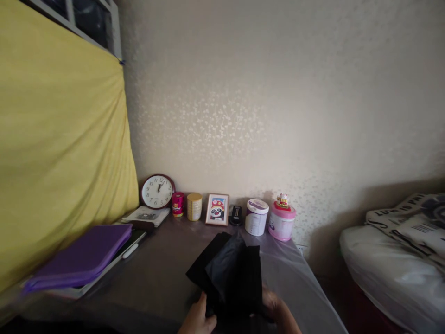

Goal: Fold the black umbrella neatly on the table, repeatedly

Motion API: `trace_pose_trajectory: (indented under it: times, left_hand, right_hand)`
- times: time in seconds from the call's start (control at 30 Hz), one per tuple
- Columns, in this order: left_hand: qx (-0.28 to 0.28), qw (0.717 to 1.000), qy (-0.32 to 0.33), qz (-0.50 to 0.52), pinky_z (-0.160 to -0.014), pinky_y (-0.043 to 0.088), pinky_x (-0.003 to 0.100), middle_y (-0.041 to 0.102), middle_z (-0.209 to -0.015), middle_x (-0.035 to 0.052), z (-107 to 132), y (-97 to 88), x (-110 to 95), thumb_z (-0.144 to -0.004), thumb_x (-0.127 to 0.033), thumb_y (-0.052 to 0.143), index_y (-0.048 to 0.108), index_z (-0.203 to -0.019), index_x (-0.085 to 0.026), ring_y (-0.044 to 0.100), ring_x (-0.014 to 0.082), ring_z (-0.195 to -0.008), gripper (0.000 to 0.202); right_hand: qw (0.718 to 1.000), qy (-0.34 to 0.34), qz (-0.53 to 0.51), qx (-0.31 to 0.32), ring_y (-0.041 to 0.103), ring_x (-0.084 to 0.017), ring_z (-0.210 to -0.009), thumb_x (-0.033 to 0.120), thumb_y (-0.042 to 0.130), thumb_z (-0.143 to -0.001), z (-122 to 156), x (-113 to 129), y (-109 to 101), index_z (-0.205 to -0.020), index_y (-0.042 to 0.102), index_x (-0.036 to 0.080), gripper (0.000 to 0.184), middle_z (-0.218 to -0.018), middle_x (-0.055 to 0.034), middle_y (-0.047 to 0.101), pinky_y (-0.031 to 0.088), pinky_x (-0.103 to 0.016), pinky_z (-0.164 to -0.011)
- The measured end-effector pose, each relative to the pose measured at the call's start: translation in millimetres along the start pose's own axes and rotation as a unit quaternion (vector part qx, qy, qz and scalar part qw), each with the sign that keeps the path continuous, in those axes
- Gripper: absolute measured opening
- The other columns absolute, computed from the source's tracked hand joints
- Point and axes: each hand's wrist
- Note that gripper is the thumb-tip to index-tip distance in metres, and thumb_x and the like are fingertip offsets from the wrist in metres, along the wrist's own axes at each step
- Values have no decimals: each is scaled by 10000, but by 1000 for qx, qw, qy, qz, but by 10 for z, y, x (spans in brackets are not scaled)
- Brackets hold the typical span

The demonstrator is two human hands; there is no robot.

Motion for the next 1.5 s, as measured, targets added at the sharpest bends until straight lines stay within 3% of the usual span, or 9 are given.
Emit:
trace_pose_trajectory:
  times: [0.13, 0.3, 0.47, 0.57, 0.67, 0.93, 1.13, 1.27, 1.5]
  left_hand:
    - [-15, 997, 3, -76, -807, 429, 241, 631, -1081, 97, -42, 82, 40, -739, -222, 483, 257, -1335, -151, 596, 186, -991, 641]
    - [-20, 989, 50, -136, -874, 414, 256, 618, -1109, 83, 6, 97, -1, -774, -251, 445, 318, -1321, -185, 572, 186, -1036, 566]
    - [-16, 983, 79, -167, -866, 426, 253, 600, -1154, 64, 54, 100, -24, -781, -234, 423, 307, -1334, -214, 578, 176, -1015, 566]
    - [-15, 983, 79, -167, -890, 417, 257, 571, -1206, 51, 65, 124, -43, -745, -187, 454, 253, -1360, -236, 558, 174, -1057, 649]
    - [-12, 984, 79, -161, -931, 395, 268, 548, -1237, 47, 69, 155, -47, -712, -156, 474, 246, -1363, -246, 515, 178, -1123, 696]
    - [-22, 977, 57, -206, -922, 414, 300, 535, -1238, 77, 149, 193, -163, -728, -157, 441, 249, -1368, -243, 531, 198, -1099, 673]
    - [-6, 988, 78, -136, -985, 363, 259, 540, -1242, 52, 147, 162, -216, -681, -142, 468, 316, -1342, -229, 504, 168, -1136, 683]
    - [-21, 992, 76, -99, -1050, 293, 287, 444, -1345, 57, 120, 192, -142, -678, -156, 476, 290, -1352, -199, 405, 168, -1235, 701]
    - [-21, 975, 16, -219, -1041, 303, 287, 332, -1407, 133, 186, 285, -188, -707, -135, 447, 150, -1388, -79, 375, 195, -1256, 745]
  right_hand:
    - [987, 127, -34, 96, 451, -86, -404, 425, 505, -764, 108, -41, -24, -811, 640, 149, 311, -461, 40, 496, 349, -187, -405]
    - [977, 140, -29, 156, 408, -55, -390, 394, 570, -669, 271, -9, -400, -734, 639, 164, 249, -515, 31, 559, 280, -159, -384]
    - [981, 171, 61, 65, 473, -103, -409, 439, 575, -630, 431, -231, -875, -655, 633, 192, 255, -475, 27, 564, 347, -202, -405]
    - [979, 62, 170, -92, 604, -208, -610, 439, 588, -609, 427, -197, -1023, -653, 661, 207, 247, -633, -35, 664, 469, -302, -564]
    - [951, -69, 231, -194, 621, -254, -843, 434, 527, -720, 380, 83, -934, -835, 679, 222, 284, -893, -76, 691, 476, -355, -767]
    - [890, -263, 360, -94, 591, -170, -882, 238, 384, -882, 208, 694, -183, -1164, 548, 265, 327, -946, -42, 631, 469, -286, -805]
    - [872, -221, 435, -35, 627, -164, -869, 173, 382, -861, 60, 616, -45, -1285, 409, 273, 437, -1037, -39, 630, 487, -263, -749]
    - [879, -208, 428, -27, 635, -155, -870, 174, 359, -870, 22, 591, -53, -1152, 509, 241, 327, -1035, -38, 636, 483, -242, -737]
    - [902, -203, 373, -73, 638, -151, -796, 201, 341, -878, -30, 559, -93, -966, 553, 232, 232, -933, -24, 649, 480, -247, -702]
Point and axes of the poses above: each hand's wrist, its own z-axis away from the middle knuckle, its own y-axis out of the palm, x = y × z
